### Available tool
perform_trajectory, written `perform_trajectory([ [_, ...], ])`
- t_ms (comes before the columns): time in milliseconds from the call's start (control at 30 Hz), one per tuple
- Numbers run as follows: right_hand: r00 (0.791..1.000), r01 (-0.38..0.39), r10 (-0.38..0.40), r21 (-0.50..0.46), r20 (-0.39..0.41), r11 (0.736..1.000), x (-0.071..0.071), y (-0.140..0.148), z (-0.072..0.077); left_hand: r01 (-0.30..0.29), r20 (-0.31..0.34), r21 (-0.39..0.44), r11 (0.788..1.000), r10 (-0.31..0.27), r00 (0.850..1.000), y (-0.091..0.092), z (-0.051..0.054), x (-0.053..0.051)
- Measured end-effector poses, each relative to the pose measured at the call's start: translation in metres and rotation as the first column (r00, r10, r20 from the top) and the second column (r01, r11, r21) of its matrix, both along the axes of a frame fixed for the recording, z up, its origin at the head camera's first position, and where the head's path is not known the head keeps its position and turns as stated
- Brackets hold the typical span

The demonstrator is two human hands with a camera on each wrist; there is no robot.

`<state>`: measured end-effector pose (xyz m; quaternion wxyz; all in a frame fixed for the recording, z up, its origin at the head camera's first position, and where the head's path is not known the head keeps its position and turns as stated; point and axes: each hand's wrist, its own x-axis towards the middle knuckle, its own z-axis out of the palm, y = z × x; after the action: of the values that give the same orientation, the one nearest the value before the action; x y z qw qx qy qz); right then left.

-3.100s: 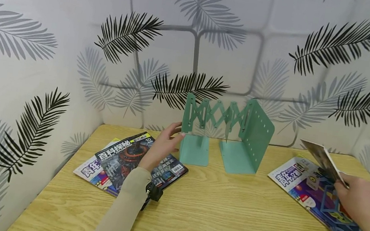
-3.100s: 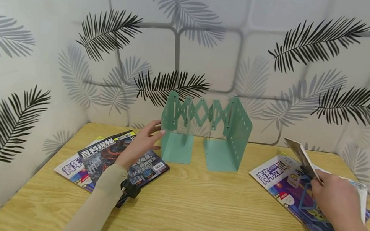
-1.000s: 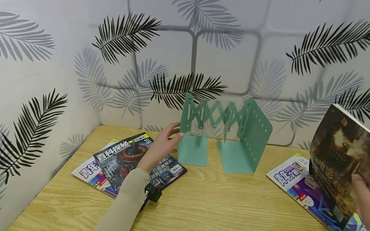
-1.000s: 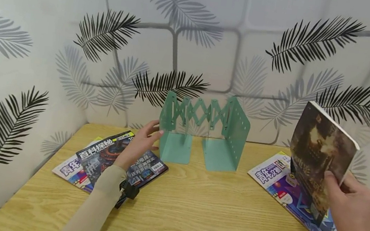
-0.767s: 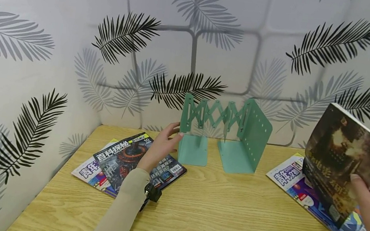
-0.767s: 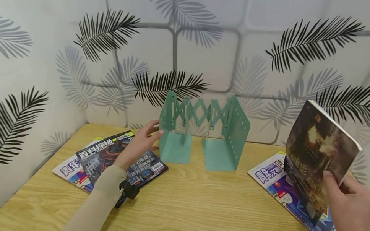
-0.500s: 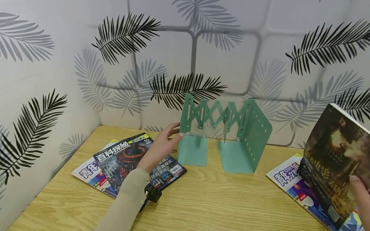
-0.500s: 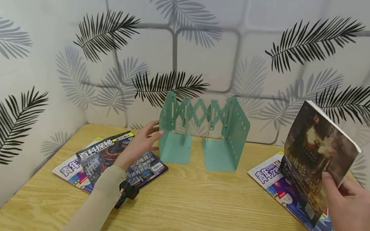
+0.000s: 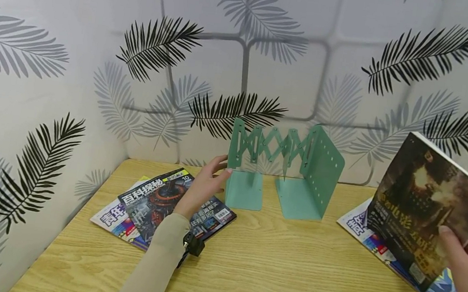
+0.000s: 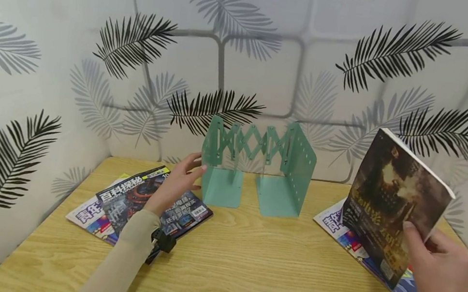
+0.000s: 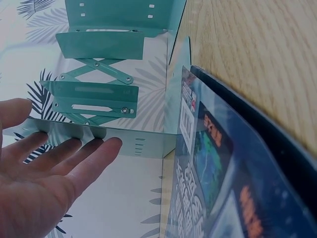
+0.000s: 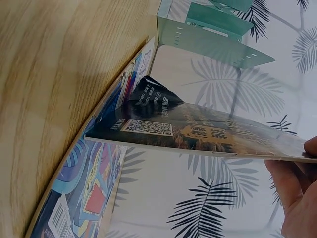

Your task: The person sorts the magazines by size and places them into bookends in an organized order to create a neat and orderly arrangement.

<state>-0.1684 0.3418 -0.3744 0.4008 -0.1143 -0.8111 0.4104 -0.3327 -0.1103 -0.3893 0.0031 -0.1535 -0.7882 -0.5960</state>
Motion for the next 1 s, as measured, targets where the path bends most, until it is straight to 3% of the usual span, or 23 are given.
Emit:
perform_trajectory([
  [333, 1.0, 0.008, -0.008, 0.02, -0.024, 1.0, 0.004, -0.004, -0.001, 0.011, 0.0, 0.017, 1.0, -0.011, 1.0, 0.001, 0.001, 0.0],
  [533, 0.998, 0.037, -0.039, 0.05, 0.057, 0.998, 0.008, -0.009, 0.003, 0.009, 0.004, 0.019, 1.0, -0.009, 1.0, 0.0, 0.001, 0.0],
  [867, 0.997, 0.016, -0.027, 0.137, 0.076, 0.99, 0.014, -0.02, 0.001, 0.005, 0.007, 0.018, 1.0, -0.005, 1.0, 0.0, 0.001, 0.001],
  [1000, 0.989, 0.028, -0.052, 0.17, 0.138, 0.985, 0.016, -0.025, 0.001, 0.005, 0.008, 0.021, 1.0, -0.005, 1.0, 0.001, 0.0, 0.001],
])
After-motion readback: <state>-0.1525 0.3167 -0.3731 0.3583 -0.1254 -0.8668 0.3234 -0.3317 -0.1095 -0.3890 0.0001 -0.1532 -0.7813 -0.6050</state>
